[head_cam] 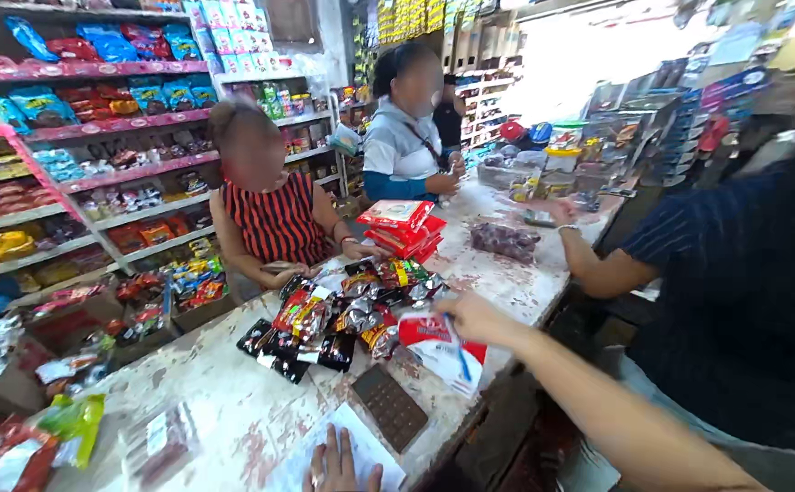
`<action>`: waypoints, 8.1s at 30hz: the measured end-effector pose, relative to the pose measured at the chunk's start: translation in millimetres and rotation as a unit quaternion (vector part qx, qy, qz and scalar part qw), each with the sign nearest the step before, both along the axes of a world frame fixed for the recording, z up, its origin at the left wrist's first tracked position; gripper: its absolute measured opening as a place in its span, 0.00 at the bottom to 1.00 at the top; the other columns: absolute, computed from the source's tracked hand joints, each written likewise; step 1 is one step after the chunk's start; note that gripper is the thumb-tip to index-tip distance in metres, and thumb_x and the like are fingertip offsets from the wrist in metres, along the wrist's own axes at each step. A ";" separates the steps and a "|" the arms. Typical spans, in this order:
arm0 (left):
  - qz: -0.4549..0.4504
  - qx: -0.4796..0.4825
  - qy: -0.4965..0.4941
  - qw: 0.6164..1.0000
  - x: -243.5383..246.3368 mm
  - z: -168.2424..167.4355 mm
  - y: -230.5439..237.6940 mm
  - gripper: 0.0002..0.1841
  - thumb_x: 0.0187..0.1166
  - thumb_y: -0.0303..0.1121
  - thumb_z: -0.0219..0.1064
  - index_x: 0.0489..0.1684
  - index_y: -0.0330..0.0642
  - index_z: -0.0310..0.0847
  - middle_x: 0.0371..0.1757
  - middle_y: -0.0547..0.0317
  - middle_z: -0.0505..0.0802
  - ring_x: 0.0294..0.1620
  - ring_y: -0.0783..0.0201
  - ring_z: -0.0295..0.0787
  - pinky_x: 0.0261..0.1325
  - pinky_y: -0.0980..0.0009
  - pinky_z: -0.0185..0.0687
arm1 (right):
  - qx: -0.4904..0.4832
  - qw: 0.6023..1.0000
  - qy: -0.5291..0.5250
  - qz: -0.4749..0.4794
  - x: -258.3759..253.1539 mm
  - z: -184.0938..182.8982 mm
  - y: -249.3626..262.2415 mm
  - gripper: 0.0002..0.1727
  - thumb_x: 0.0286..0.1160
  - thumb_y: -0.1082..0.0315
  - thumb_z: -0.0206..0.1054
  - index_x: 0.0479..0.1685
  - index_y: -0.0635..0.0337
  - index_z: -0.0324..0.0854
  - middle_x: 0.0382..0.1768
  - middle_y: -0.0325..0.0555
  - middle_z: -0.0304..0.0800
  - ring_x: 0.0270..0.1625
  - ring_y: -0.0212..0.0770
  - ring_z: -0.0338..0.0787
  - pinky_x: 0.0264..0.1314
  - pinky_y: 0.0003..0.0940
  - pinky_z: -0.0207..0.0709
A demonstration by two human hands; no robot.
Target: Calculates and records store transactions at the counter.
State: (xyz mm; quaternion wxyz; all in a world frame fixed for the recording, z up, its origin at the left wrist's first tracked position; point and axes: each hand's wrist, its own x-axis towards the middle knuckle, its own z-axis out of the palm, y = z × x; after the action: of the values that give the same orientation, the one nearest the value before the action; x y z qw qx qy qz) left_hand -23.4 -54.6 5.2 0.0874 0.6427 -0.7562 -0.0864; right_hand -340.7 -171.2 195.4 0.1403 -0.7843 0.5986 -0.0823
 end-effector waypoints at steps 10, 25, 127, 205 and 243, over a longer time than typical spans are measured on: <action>0.026 -0.004 0.018 0.999 -2.5 -0.7 -1.1 0.44 0.79 0.71 0.47 0.88 0.48 0.67 0.91 0.53 0.68 0.89 0.42 0.63 0.83 0.37 0.57 | -0.374 0.877 -0.301 0.005 102.8 68.5 -101.2 0.16 0.84 0.66 0.63 0.59 0.71 0.81 0.45 0.60 0.92 0.45 0.49 0.93 0.53 0.48 0.86; 0.020 -0.019 0.017 0.999 -4.5 -3.8 -0.1 0.44 0.81 0.71 0.44 0.87 0.48 0.68 0.90 0.53 0.69 0.87 0.43 0.67 0.80 0.40 0.62 | -0.147 0.951 -0.186 0.199 147.7 -89.7 -93.3 0.20 0.76 0.53 0.74 0.48 0.64 0.88 0.49 0.54 0.94 0.57 0.55 0.92 0.67 0.58 0.81; 0.002 0.063 0.002 0.998 -8.1 6.0 2.2 0.44 0.83 0.71 0.38 0.91 0.50 0.61 0.93 0.56 0.64 0.94 0.40 0.48 0.89 0.38 0.45 | -0.111 0.960 -0.183 0.184 48.5 -184.8 69.1 0.20 0.85 0.58 0.55 0.61 0.58 0.87 0.59 0.48 0.94 0.77 0.62 0.81 0.85 0.68 0.58; 0.007 0.046 0.010 0.999 -4.7 3.3 -6.0 0.47 0.78 0.76 0.40 0.90 0.51 0.63 0.93 0.47 0.62 0.93 0.41 0.52 0.89 0.39 0.45 | -0.186 0.958 -0.192 0.103 75.8 -186.3 66.7 0.18 0.88 0.60 0.55 0.55 0.60 0.88 0.51 0.47 0.97 0.69 0.60 0.87 0.79 0.70 0.65; -0.010 0.050 0.030 0.998 -4.3 8.2 -0.5 0.41 0.83 0.69 0.41 0.87 0.50 0.69 0.91 0.51 0.67 0.91 0.40 0.57 0.87 0.39 0.51 | -0.117 0.964 -0.180 0.158 78.0 -179.4 81.0 0.18 0.86 0.62 0.56 0.63 0.57 0.87 0.61 0.47 0.94 0.76 0.60 0.81 0.82 0.65 0.65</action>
State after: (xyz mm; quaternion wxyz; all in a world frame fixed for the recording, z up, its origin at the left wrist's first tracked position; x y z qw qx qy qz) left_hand -27.7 -55.1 13.4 0.0767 0.6360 -0.7542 -0.1444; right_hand -262.8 -90.2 16.0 0.1642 -0.8521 0.4184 -0.2679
